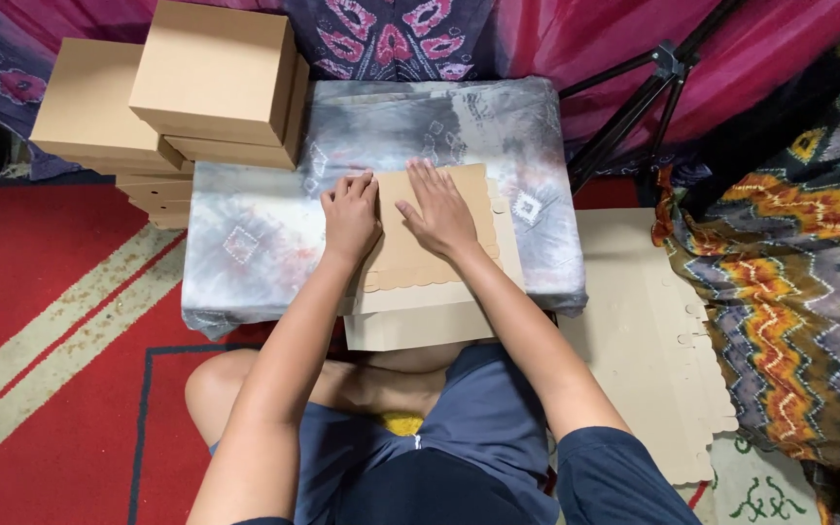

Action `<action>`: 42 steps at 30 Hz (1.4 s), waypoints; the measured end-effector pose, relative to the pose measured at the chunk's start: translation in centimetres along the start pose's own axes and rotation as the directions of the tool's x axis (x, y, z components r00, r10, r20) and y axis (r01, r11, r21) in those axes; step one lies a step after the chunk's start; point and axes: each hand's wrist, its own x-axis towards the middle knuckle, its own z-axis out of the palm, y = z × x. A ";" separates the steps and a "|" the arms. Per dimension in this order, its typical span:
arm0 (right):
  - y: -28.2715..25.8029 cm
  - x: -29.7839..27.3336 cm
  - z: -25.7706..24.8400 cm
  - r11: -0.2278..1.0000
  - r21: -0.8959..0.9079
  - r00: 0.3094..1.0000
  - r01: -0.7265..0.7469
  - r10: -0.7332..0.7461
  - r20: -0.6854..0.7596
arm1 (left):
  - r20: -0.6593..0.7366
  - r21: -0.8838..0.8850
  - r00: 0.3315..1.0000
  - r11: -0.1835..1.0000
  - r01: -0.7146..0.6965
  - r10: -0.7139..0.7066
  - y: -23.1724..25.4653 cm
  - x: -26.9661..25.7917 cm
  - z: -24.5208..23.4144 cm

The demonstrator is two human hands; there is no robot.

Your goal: A person is manually folding and assembling a cardboard box from a flat template while sitting on the floor.

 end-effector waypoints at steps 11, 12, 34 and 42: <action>-1.7 -0.7 -2.3 0.996 0.028 0.996 -0.079 0.080 -0.042 | -0.120 0.062 0.993 0.998 0.009 -0.002 -0.3 0.6 2.6; -1.2 -0.4 -1.5 0.998 -0.015 0.998 0.058 -0.057 0.027 | -0.153 0.050 0.988 0.999 0.010 -0.003 -0.1 0.4 2.1; -1.7 -0.9 -2.4 0.931 -0.065 0.929 -0.358 0.349 -0.121 | -0.117 0.168 0.992 0.985 -0.022 0.043 0.7 1.0 0.9; -1.9 -0.7 -2.3 0.987 -0.031 0.987 -0.158 0.159 0.009 | -0.045 0.145 0.999 0.989 0.017 -0.011 0.8 1.3 1.3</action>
